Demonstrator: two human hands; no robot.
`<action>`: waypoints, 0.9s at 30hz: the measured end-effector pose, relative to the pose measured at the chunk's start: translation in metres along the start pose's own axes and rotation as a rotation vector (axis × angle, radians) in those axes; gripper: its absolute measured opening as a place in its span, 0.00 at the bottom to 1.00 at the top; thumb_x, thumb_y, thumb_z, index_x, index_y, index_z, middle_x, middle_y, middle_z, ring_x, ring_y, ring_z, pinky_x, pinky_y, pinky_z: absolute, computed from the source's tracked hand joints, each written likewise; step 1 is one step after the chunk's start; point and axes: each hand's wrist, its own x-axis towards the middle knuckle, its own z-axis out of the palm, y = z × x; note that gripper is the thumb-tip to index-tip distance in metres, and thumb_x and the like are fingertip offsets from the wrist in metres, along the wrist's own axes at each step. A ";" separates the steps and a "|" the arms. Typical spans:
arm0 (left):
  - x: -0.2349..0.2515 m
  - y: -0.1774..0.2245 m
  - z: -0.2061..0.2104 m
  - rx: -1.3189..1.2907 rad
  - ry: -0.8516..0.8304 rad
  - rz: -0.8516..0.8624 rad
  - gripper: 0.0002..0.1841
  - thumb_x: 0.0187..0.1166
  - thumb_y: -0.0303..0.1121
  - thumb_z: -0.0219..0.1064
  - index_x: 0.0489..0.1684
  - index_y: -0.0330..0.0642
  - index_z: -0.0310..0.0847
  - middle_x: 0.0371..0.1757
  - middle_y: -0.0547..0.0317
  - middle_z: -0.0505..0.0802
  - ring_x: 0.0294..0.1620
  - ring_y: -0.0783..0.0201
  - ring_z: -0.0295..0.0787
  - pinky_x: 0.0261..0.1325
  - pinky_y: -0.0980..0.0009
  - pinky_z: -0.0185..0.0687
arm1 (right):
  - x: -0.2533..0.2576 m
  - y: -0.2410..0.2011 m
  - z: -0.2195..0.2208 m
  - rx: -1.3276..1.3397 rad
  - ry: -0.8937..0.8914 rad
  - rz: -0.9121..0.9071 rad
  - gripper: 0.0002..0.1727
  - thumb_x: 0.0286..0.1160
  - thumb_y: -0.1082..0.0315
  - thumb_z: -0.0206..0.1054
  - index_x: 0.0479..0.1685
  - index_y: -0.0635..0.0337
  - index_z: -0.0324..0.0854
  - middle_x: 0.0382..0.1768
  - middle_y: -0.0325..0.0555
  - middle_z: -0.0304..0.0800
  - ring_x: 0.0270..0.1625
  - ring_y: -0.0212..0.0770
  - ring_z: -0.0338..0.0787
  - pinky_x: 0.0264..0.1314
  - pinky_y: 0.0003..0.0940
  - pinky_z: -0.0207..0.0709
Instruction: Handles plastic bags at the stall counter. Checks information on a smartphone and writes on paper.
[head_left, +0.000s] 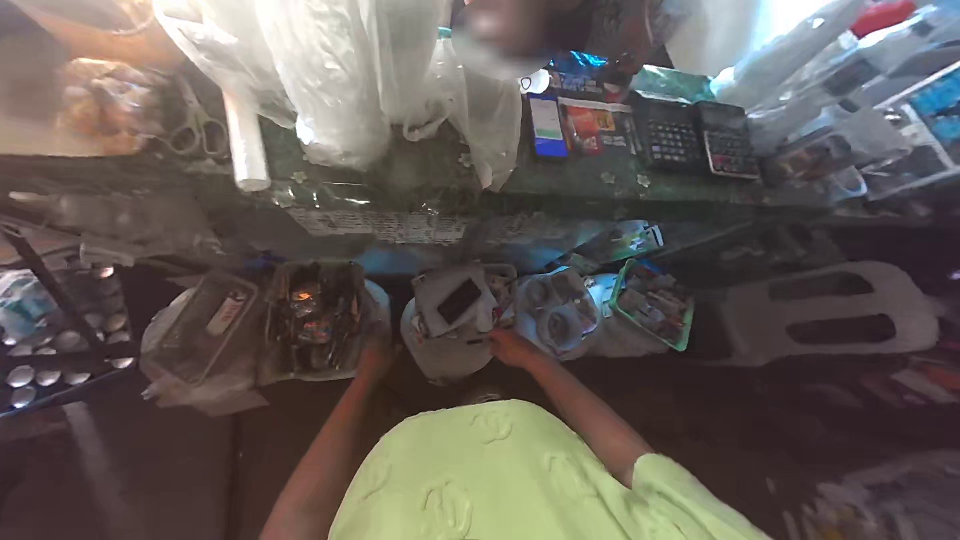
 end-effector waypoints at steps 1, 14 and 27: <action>0.014 0.018 0.001 0.019 -0.005 -0.061 0.32 0.82 0.40 0.68 0.82 0.32 0.68 0.74 0.30 0.81 0.77 0.36 0.78 0.79 0.40 0.71 | 0.003 0.017 -0.002 0.025 0.015 -0.014 0.24 0.88 0.62 0.61 0.78 0.62 0.75 0.76 0.62 0.79 0.79 0.58 0.79 0.84 0.58 0.68; 0.174 0.084 0.077 -0.030 0.161 -0.343 0.30 0.79 0.53 0.68 0.71 0.37 0.81 0.68 0.37 0.88 0.72 0.40 0.83 0.75 0.39 0.75 | -0.084 0.241 -0.025 0.129 0.012 0.434 0.25 0.85 0.58 0.66 0.74 0.64 0.79 0.69 0.63 0.86 0.75 0.60 0.83 0.81 0.59 0.72; 0.078 0.134 0.046 0.193 0.078 0.248 0.24 0.90 0.42 0.56 0.80 0.40 0.72 0.71 0.37 0.86 0.70 0.39 0.85 0.74 0.40 0.77 | -0.048 0.033 -0.093 0.242 0.232 0.051 0.25 0.91 0.52 0.56 0.74 0.61 0.79 0.68 0.58 0.86 0.72 0.54 0.85 0.80 0.54 0.73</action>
